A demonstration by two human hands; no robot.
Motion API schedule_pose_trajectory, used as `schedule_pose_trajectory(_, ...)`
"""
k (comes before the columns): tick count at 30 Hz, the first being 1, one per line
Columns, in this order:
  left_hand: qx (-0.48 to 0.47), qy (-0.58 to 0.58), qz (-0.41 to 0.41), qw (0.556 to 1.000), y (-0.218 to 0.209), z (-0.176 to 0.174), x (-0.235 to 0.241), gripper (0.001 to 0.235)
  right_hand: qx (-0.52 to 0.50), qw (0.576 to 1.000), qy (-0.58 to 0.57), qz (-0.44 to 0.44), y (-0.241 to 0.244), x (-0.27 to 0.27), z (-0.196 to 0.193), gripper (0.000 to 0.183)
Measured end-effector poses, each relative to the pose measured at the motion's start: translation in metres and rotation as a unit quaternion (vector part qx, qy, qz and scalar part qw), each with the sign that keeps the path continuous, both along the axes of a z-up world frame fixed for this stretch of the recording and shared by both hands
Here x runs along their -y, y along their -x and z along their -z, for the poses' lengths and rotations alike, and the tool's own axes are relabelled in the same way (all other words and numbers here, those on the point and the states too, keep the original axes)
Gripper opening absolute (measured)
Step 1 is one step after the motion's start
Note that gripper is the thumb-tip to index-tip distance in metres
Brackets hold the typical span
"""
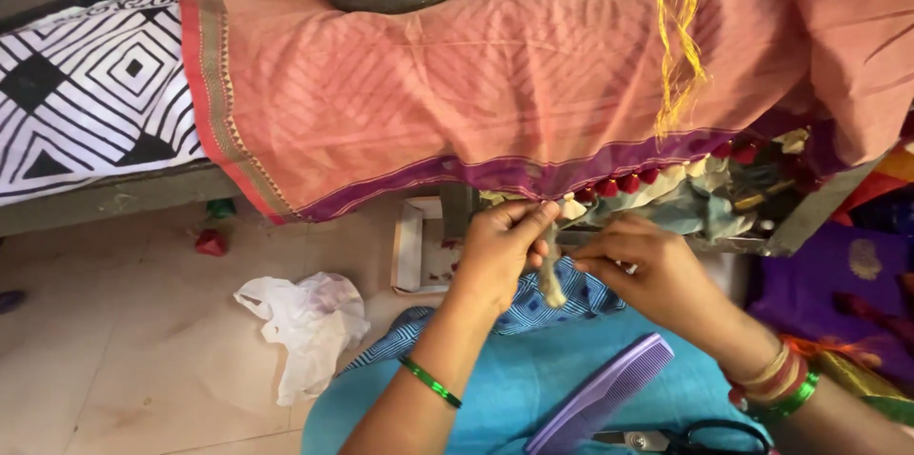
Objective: The person sits on the floor making decorative tassels for a pink fabric border. They cut tassel fibers with scissors, comb and fluff the fibers by hand, and tie and knot the finished tassels onto the fabric edge one at a time.
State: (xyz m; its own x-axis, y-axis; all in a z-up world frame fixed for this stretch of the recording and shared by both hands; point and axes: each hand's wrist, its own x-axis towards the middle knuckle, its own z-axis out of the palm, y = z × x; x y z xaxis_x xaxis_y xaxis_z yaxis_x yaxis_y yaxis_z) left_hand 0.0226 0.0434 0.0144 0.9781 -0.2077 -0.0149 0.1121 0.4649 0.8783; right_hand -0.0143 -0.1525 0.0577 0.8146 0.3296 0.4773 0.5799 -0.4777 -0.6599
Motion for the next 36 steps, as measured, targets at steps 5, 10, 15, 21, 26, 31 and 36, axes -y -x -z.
schedule_pose_trajectory(5, 0.057, -0.120, 0.047, 0.990, -0.010, -0.002, -0.012, 0.020, 0.197, 0.963, 0.182, -0.023, -0.005, -0.003, -0.058, 0.014)
schedule_pose_trajectory(10, 0.062, -0.114, 0.069, 0.989, -0.005, -0.004, -0.018, 0.021, 0.285, 0.923, 0.248, -0.078, -0.028, -0.026, -0.097, 0.015)
schedule_pose_trajectory(15, 0.186, -0.134, -0.087, 0.970, 0.010, 0.010, -0.007, 0.021, 0.329, 0.874, 0.298, -0.195, -0.034, -0.060, -0.119, 0.022)
schedule_pose_trajectory(21, 0.230, -0.157, -0.273, 0.921, 0.021, 0.018, 0.010, 0.018, 0.269, 0.848, 0.399, -0.221, -0.041, -0.080, -0.130, 0.017)
schedule_pose_trajectory(26, 0.328, -0.277, -0.416, 0.802, 0.031, -0.010, 0.004, 0.015, 0.257, 0.815, 0.506, -0.115, -0.052, -0.082, -0.121, 0.012)
schedule_pose_trajectory(31, 0.430, -0.381, -0.425, 0.699, 0.041, -0.027, 0.007, 0.011, 0.255, 0.830, 0.482, -0.119, -0.050, -0.071, -0.117, 0.008)
schedule_pose_trajectory(36, 0.068, -0.243, -0.239, 0.938, 0.020, 0.007, 0.008, 0.012, 0.269, 0.914, 0.266, -0.146, -0.033, -0.051, -0.110, 0.009)
